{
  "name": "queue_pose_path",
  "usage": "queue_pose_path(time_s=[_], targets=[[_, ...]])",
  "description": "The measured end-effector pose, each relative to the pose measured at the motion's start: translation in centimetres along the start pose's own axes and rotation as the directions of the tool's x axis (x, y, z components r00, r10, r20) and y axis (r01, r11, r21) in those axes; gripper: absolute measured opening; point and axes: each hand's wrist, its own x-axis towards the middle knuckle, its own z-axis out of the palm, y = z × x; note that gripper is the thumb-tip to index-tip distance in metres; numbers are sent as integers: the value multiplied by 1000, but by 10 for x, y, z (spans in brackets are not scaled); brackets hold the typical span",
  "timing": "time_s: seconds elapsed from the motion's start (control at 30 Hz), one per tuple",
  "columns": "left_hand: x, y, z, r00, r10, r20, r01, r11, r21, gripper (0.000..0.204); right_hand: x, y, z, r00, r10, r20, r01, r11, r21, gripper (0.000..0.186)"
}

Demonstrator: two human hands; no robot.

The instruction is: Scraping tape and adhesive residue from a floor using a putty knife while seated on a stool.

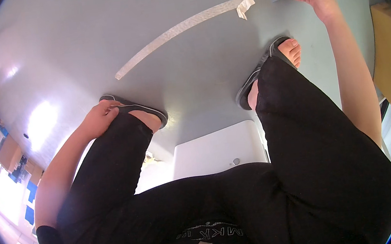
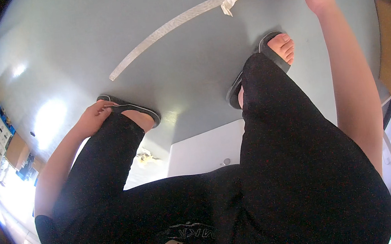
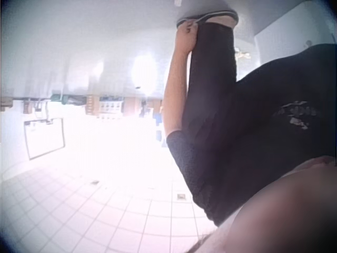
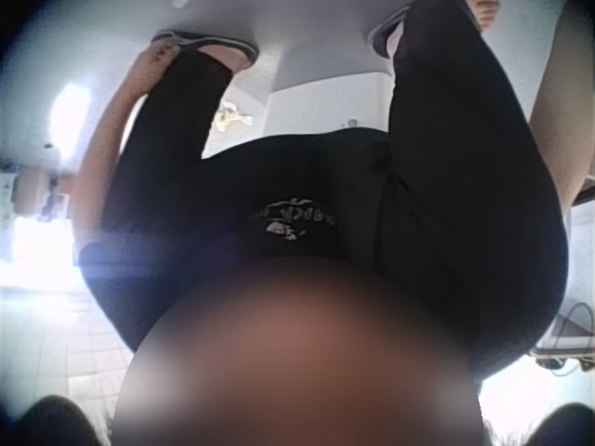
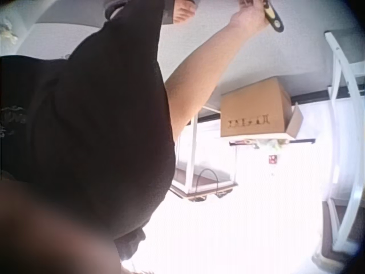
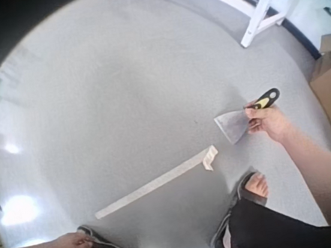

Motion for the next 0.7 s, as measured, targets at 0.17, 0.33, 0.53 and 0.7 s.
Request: queue_pose_path(time_s=[0.17,0.33,0.53,0.7], targets=[[-3,-4,-1,996,-84,11,84,996,13,35,-10,13,23,977,114,179,-120,992,26,39],[-4,-9,3,998,-54,15,54,999,-4,36,-39,-42,55,995,-68,-73,75,992,105,34],[-3,-1,1,999,-34,14,34,999,-4,36,-46,-65,55,946,-136,-293,70,972,-226,25],[-3,-1,0,999,-49,17,49,999,-21,36,-64,-84,71,955,-240,-173,102,815,-570,24]])
